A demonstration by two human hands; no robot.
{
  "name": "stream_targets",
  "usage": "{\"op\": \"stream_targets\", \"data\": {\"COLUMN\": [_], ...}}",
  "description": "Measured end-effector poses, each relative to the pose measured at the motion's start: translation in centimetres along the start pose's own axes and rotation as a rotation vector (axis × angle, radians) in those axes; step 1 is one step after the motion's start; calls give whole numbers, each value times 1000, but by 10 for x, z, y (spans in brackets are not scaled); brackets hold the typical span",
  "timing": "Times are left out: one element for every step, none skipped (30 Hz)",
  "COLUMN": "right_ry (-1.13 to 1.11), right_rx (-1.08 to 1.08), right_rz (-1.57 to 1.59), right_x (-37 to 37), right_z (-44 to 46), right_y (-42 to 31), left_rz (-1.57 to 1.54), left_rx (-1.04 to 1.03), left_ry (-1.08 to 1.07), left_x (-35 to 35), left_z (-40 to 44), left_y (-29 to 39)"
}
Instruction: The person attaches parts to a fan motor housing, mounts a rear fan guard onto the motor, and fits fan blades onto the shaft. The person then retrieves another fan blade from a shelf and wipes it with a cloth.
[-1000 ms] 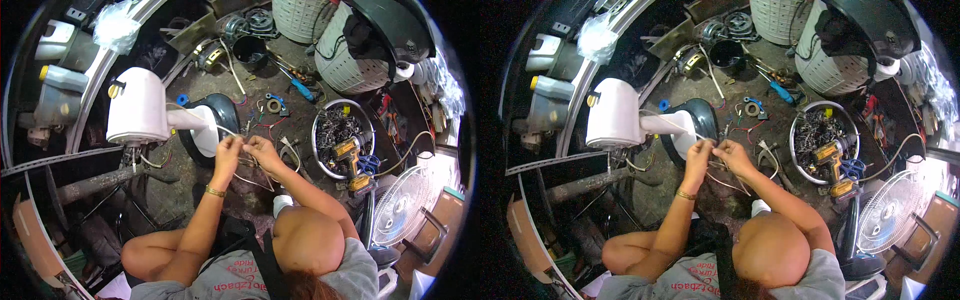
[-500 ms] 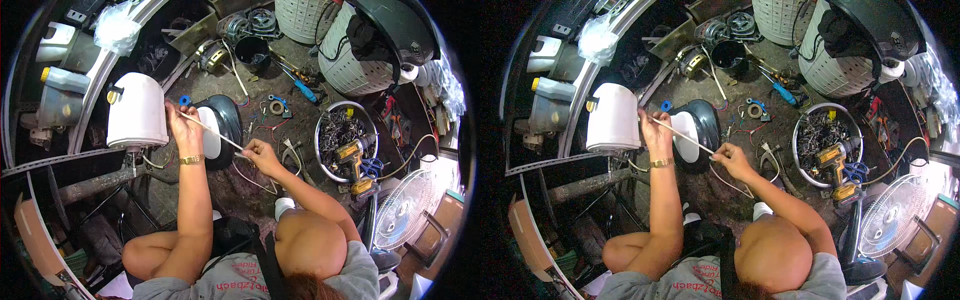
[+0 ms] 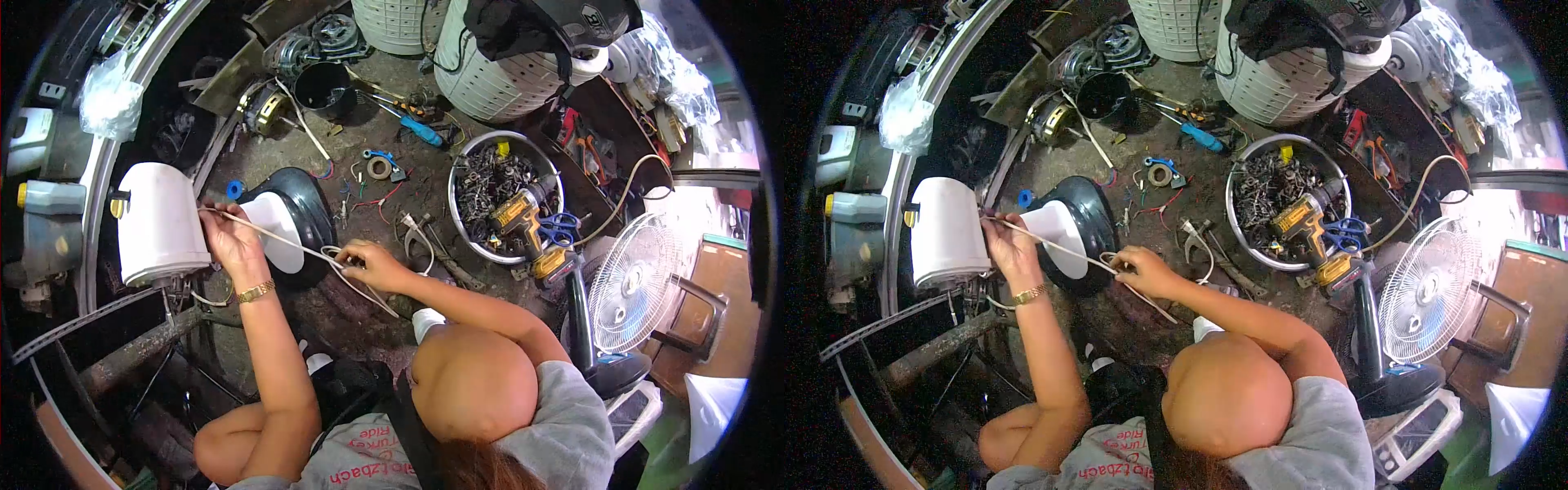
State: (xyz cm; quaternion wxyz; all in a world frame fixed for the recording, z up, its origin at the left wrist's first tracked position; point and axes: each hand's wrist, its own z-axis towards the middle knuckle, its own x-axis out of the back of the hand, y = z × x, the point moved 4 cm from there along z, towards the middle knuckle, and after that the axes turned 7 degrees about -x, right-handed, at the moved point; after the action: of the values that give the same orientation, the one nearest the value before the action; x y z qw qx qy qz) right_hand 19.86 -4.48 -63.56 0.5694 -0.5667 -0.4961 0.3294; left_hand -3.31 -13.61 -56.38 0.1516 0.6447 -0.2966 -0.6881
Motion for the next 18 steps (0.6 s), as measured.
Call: {"op": "stream_targets", "data": {"right_ry": [-26,-20,11,45,48,73,87,98,109,75,35,100,21,-76,113,155,152,116], "right_rx": [-78,-87,-88,-90,-145,-161,-139,-120,-55,-65,-70,88,85,84,203,309,401,454], "right_rz": [32,25,31,38,47,37,-157,-358,-515,-612,-694,-896,-971,-1001,-792,-716,-685,-698], "right_x": [2,5,8,13,19,31,46,63,83,104,120,130,136,136,131,124,116,106], "right_z": [-3,-7,-13,-19,-29,-37,-47,-56,-63,-68,-71,-76,-78,-82,-95,-108,-120,-133], "right_y": [7,11,16,16,18,13,2,-11,-35,-73,-117,-159,-214,-256,-301,-332,-355,-371], "left_rz": [-24,-108,-62,-16,-4,73,113,147,211,279,415,414,414,419,302,313,428,541], "left_rx": [27,86,72,60,86,49,77,106,112,108,71,78,51,27,127,146,96,35], "left_ry": [26,-45,-18,8,-25,39,38,33,7,-16,-59,-75,4,84,63,52,62,73], "left_x": [-4,-10,-14,-14,2,2,-2,-7,-18,-25,-6,0,3,13,42,39,29,20], "left_z": [2,0,-2,-4,4,2,-1,-4,-9,-15,-8,-7,-5,-2,18,15,16,17], "left_y": [0,0,3,3,4,5,6,4,0,-2,-9,-13,-16,-19,-24,-26,-25,-22]}}
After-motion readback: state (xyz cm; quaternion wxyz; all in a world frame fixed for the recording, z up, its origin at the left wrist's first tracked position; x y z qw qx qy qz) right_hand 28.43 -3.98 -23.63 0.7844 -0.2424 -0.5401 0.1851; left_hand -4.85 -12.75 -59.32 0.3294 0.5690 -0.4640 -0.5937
